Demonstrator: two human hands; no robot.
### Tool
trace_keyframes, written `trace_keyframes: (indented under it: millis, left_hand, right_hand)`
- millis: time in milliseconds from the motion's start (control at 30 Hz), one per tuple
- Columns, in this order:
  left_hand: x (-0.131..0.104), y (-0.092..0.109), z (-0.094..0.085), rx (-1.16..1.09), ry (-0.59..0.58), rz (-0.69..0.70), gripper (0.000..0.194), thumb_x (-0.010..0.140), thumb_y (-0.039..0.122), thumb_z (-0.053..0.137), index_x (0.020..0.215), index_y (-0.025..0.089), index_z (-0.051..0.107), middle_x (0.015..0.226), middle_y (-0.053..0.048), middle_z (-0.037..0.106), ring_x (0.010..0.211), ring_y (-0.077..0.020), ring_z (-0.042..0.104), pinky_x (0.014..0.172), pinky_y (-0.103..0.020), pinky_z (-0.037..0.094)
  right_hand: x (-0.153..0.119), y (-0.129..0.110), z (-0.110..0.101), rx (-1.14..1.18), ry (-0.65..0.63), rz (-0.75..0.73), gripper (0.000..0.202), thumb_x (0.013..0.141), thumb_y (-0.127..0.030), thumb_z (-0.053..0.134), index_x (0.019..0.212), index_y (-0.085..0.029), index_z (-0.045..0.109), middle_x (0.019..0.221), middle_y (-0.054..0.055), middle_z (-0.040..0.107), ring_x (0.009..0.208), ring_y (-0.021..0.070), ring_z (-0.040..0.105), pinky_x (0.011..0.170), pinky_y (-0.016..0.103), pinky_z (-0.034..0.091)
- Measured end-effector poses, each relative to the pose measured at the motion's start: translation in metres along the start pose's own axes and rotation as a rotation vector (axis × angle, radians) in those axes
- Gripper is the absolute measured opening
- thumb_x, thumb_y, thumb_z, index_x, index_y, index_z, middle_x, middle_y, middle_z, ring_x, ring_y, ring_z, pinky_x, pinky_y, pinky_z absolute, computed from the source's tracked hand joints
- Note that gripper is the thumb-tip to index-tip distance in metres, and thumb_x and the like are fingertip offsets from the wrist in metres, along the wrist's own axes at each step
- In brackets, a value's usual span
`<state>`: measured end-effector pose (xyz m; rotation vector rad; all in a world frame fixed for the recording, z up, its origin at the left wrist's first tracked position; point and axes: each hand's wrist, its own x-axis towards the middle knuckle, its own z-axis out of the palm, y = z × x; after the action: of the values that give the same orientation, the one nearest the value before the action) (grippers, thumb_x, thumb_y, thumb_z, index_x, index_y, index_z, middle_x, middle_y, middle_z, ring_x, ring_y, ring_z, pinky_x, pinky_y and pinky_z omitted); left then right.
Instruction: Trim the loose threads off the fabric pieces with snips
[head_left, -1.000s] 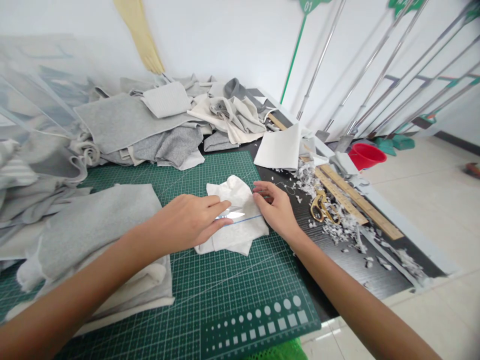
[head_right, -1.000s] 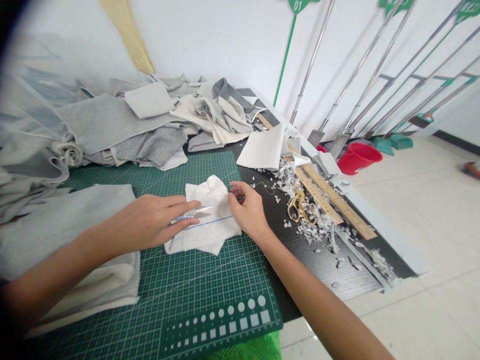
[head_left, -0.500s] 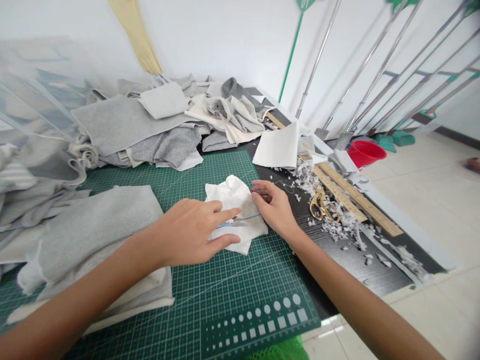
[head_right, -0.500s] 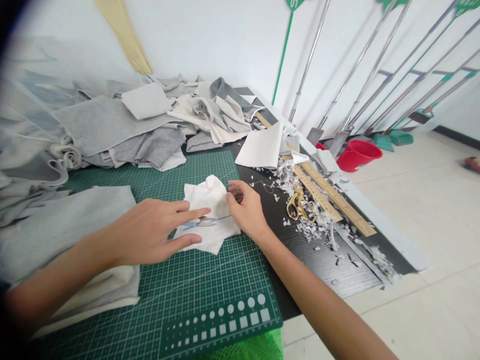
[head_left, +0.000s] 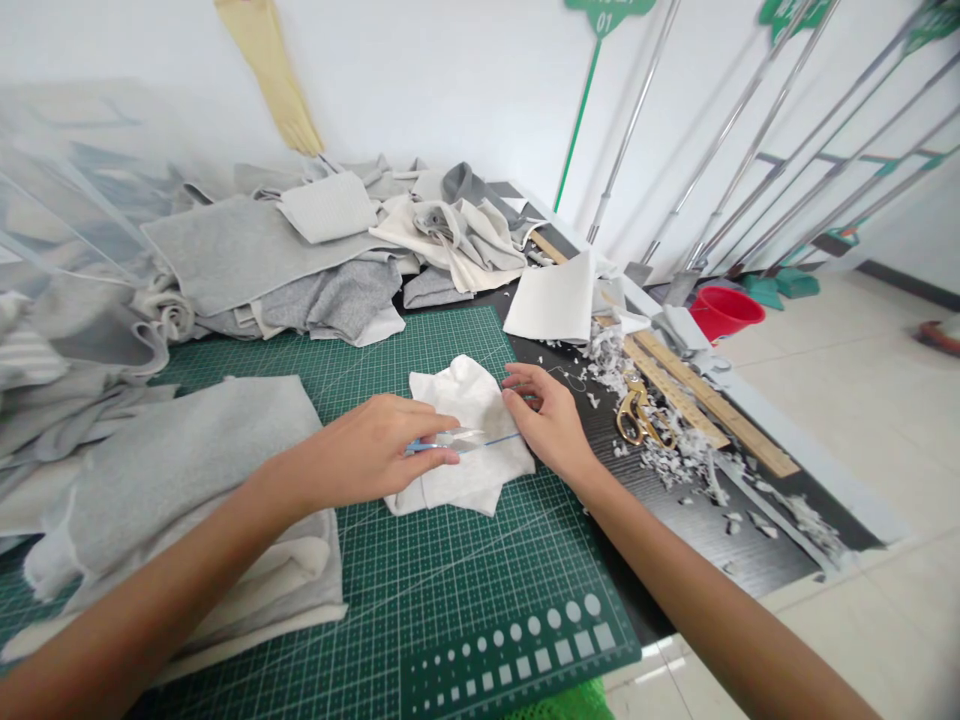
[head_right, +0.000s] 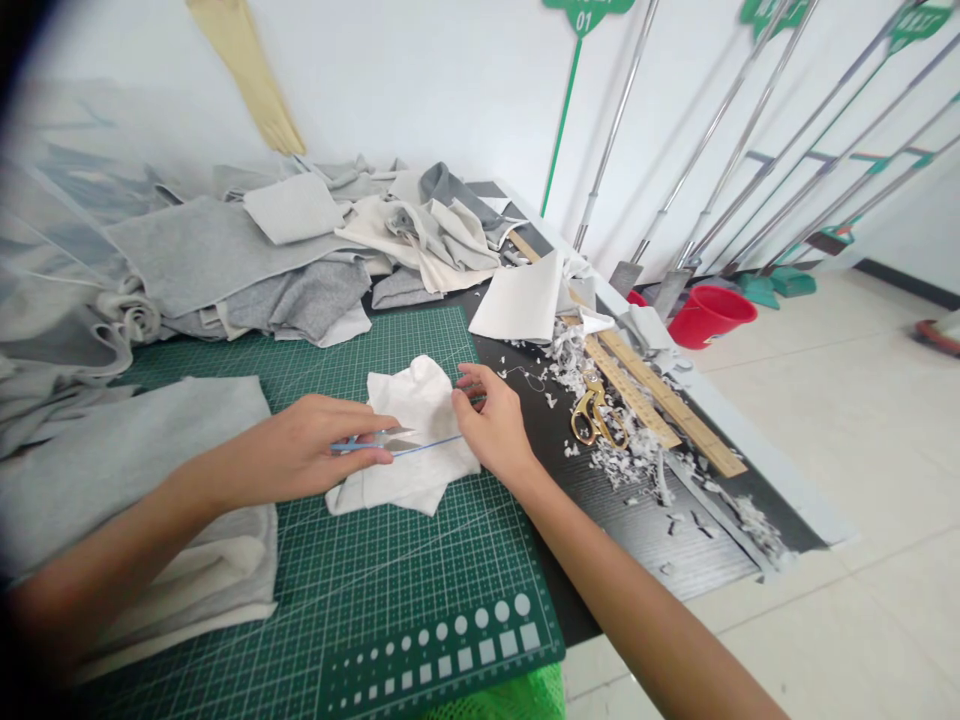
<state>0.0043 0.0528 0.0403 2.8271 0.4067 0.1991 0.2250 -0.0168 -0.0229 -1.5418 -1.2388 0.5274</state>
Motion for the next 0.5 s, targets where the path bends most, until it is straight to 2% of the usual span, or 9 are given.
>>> trace_keyframes:
  millis: [133, 233, 300, 500]
  left_hand:
    - [-0.0007, 0.0004, 0.0013, 0.112, 0.012, 0.027, 0.035, 0.099, 0.039, 0.043, 0.119, 0.018, 0.062, 0.092, -0.005, 0.071, 0.082, -0.0182, 0.067, 0.071, -0.029, 0.049]
    - [-0.0016, 0.0028, 0.0009, 0.213, 0.018, 0.031, 0.035, 0.101, 0.038, 0.038, 0.118, 0.018, 0.061, 0.087, -0.004, 0.071, 0.074, -0.0181, 0.067, 0.062, -0.029, 0.047]
    - [-0.0019, 0.0043, 0.0007, 0.244, 0.028, 0.036, 0.035, 0.101, 0.037, 0.037, 0.118, 0.018, 0.061, 0.084, -0.003, 0.07, 0.069, -0.0174, 0.066, 0.058, -0.029, 0.045]
    - [-0.0013, 0.0042, 0.0022, 0.292, 0.046, 0.044, 0.036, 0.099, 0.041, 0.041, 0.121, 0.017, 0.057, 0.091, -0.004, 0.07, 0.075, -0.0184, 0.067, 0.058, -0.029, 0.046]
  right_hand:
    - [0.0004, 0.0004, -0.0003, 0.004, -0.003, 0.006, 0.032, 0.081, -0.021, 0.057, 0.112, -0.018, 0.061, 0.097, 0.007, 0.066, 0.081, 0.017, 0.064, 0.068, 0.031, 0.053]
    - [0.0006, 0.0006, -0.0002, 0.007, 0.001, 0.009, 0.032, 0.081, -0.021, 0.057, 0.112, -0.018, 0.06, 0.098, 0.007, 0.066, 0.081, 0.0172, 0.064, 0.067, 0.031, 0.053]
    - [0.0006, 0.0005, -0.0002, 0.007, 0.004, 0.009, 0.032, 0.081, -0.021, 0.057, 0.112, -0.019, 0.06, 0.098, 0.007, 0.066, 0.08, 0.017, 0.064, 0.067, 0.031, 0.053]
    - [0.0012, 0.0005, -0.0006, 0.004, -0.001, 0.012, 0.032, 0.081, -0.022, 0.057, 0.113, -0.019, 0.06, 0.098, 0.007, 0.066, 0.08, 0.0166, 0.063, 0.065, 0.029, 0.052]
